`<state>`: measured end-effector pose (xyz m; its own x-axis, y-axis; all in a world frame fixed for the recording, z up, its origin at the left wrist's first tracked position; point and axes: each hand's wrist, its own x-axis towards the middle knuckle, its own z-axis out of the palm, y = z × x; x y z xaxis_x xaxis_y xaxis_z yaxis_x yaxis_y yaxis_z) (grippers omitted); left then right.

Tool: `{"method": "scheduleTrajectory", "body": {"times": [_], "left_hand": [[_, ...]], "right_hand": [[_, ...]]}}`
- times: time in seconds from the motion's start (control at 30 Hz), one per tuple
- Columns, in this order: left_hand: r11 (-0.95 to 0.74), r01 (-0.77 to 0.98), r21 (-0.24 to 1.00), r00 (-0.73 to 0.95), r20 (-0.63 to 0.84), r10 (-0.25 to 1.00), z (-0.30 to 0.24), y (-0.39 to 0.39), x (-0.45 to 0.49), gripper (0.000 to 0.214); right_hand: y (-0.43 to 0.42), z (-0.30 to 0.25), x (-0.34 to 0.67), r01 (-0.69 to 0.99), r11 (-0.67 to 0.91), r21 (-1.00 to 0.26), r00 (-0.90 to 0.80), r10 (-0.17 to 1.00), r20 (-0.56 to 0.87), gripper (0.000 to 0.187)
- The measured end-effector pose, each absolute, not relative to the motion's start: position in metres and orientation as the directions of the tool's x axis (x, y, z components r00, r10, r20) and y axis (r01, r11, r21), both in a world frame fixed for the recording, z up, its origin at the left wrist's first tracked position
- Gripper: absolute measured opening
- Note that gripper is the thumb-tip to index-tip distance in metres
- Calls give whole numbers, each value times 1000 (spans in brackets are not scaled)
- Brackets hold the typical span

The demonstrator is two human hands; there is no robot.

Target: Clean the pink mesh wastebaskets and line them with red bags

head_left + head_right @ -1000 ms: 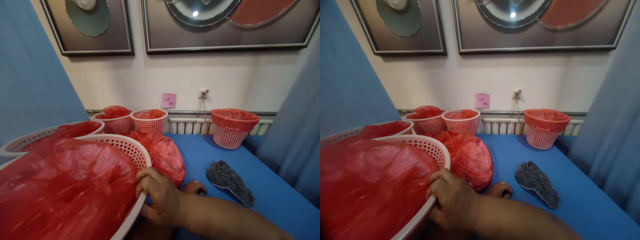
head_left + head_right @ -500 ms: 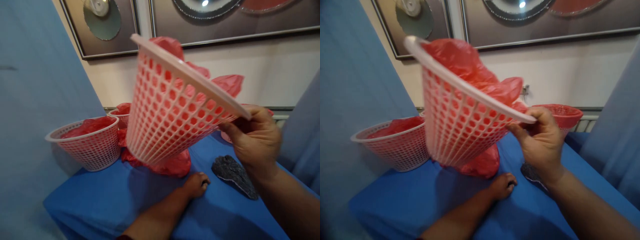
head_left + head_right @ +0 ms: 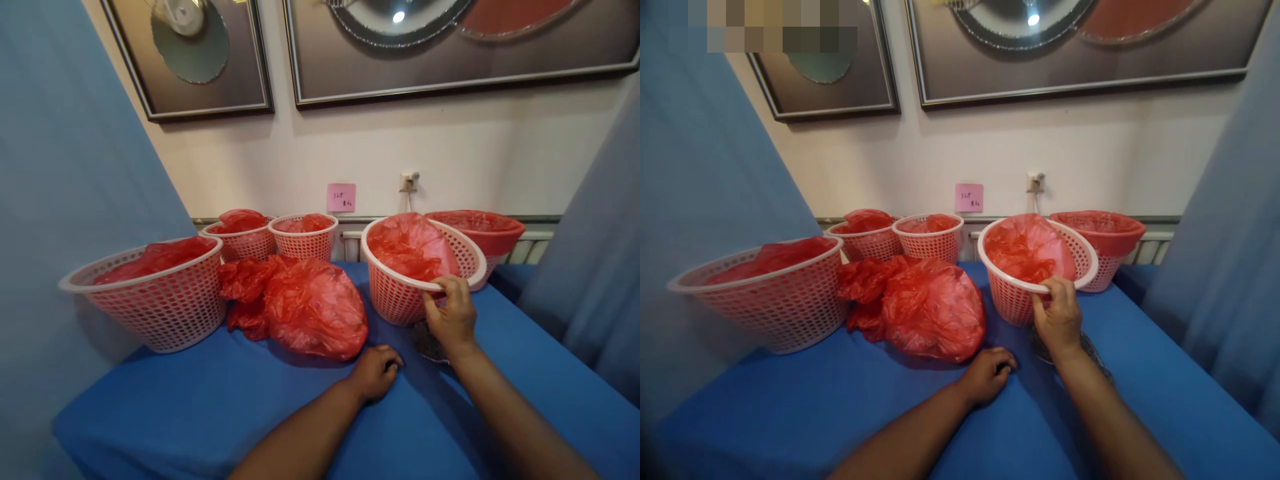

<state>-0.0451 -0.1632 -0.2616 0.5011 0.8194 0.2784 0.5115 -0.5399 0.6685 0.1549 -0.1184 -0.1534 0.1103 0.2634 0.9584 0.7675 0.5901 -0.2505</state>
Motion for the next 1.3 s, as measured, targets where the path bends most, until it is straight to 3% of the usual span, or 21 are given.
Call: {"method": "scheduleTrajectory", "body": {"times": [0.17,0.3,0.53,0.73,0.83,0.9,0.97,1.07,1.13,1.2,1.3], "left_hand": [[-512,490,706,416,326,849,-258,-162,-47,29],[-490,479,729,344,358,868,-256,-159,-47,26],[-539,397,743,229,488,842,-236,-161,-47,22],[-731,326,599,170,724,669,-208,-190,-56,23],[-783,432,447,177,809,560,-170,-194,-65,25],[-733,598,324,260,787,560,-137,-184,-73,38],[-646,734,210,365,681,635,-104,-165,-80,59],[-543,833,105,440,469,766,-75,-133,-82,105],[-508,860,57,457,360,814,-71,-116,-77,114],[-504,863,32,471,305,827,-76,-104,-69,94],[-560,814,153,479,369,797,-86,-89,-59,35]], "right_hand": [[-117,-171,147,784,576,-234,109,243,964,20],[-125,-184,137,814,562,-148,28,215,976,31],[-136,-200,124,732,679,-55,-133,221,966,49],[-140,-196,119,680,729,-84,-128,230,965,49],[-142,-196,116,669,738,-87,-123,225,967,48],[-143,-196,115,668,740,-72,-129,210,969,47],[-145,-196,113,671,739,-54,-138,197,971,43],[-146,-198,113,682,730,-40,-156,198,968,39],[-146,-200,113,684,729,-24,-174,196,965,37],[-145,-201,113,682,732,-9,-188,187,964,37],[-144,-202,114,677,736,-16,-178,185,967,38]]}}
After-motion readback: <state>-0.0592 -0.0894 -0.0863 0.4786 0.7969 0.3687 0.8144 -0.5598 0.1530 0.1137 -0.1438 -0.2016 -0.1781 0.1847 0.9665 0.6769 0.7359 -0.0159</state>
